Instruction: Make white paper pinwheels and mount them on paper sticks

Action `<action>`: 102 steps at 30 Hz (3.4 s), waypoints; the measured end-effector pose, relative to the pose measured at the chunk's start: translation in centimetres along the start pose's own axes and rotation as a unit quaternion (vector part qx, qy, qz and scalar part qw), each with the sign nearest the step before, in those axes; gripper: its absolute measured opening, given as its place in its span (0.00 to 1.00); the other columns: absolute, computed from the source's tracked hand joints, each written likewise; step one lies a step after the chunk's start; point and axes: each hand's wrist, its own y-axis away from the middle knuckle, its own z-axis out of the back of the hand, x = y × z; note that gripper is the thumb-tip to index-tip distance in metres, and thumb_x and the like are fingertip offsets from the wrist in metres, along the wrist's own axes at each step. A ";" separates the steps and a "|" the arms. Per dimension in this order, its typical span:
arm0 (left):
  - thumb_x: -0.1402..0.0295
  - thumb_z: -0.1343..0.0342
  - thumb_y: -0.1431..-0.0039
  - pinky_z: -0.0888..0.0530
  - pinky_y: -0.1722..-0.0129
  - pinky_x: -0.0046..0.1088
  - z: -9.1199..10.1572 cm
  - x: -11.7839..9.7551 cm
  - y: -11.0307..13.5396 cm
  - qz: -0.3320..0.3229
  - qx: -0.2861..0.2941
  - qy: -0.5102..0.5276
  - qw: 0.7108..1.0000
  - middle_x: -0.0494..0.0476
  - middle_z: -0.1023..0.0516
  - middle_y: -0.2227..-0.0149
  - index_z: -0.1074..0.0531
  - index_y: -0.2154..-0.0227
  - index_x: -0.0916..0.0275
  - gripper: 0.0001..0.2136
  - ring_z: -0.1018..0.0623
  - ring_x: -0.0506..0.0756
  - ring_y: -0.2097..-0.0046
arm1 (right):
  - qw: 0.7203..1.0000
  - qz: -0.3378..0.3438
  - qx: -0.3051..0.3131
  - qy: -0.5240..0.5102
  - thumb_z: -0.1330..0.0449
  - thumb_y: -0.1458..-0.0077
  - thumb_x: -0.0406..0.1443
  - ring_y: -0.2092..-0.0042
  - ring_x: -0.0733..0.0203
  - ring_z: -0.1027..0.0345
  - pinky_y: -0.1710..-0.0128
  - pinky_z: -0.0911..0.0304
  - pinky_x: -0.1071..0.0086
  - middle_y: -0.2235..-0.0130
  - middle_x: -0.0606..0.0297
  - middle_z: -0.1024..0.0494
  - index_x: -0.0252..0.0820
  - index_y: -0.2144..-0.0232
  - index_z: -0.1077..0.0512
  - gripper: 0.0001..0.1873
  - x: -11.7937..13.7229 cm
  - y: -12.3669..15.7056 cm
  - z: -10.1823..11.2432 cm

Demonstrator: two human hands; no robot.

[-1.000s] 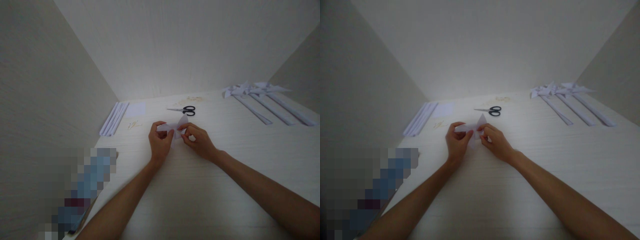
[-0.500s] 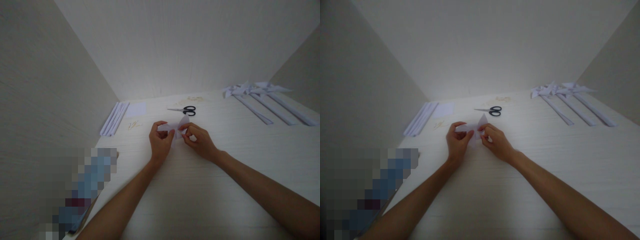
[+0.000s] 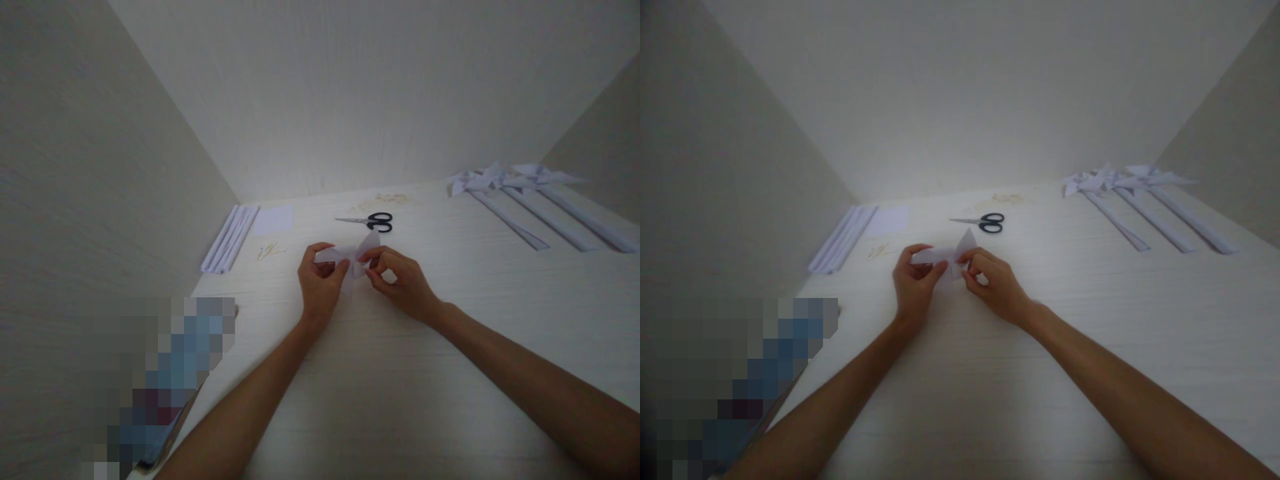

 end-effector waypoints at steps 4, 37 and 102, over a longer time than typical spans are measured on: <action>0.75 0.41 0.63 0.33 0.80 0.18 0.1 0.1 -0.1 0.000 -0.004 0.023 1.000 0.45 0.30 0.81 0.37 0.69 0.63 0.15 0.30 0.45 0.81 | 1.000 -0.010 -0.004 -0.006 0.47 0.52 0.27 0.64 0.64 0.34 0.66 0.39 0.69 0.66 0.61 0.29 0.43 0.80 0.45 0.11 0.0 0.0 0.0; 0.71 0.43 0.58 0.35 0.81 0.17 -0.1 0.0 0.4 -0.024 0.019 -0.085 0.996 0.45 0.31 0.80 0.37 0.66 0.61 0.14 0.30 0.45 0.81 | 0.988 -0.001 -0.097 0.118 0.45 0.51 0.31 0.70 0.65 0.39 0.74 0.39 0.69 0.62 0.60 0.36 0.42 0.77 0.34 0.04 -0.3 0.2 0.2; 0.72 0.44 0.56 0.28 0.74 0.21 -0.2 0.3 0.7 -0.110 -0.014 -0.196 0.974 0.50 0.26 0.73 0.35 0.67 0.62 0.10 0.25 0.48 0.74 | 0.980 -0.015 0.009 0.197 0.52 0.47 0.29 0.73 0.66 0.41 0.73 0.43 0.73 0.73 0.63 0.34 0.37 0.72 0.29 0.12 0.5 0.2 -0.4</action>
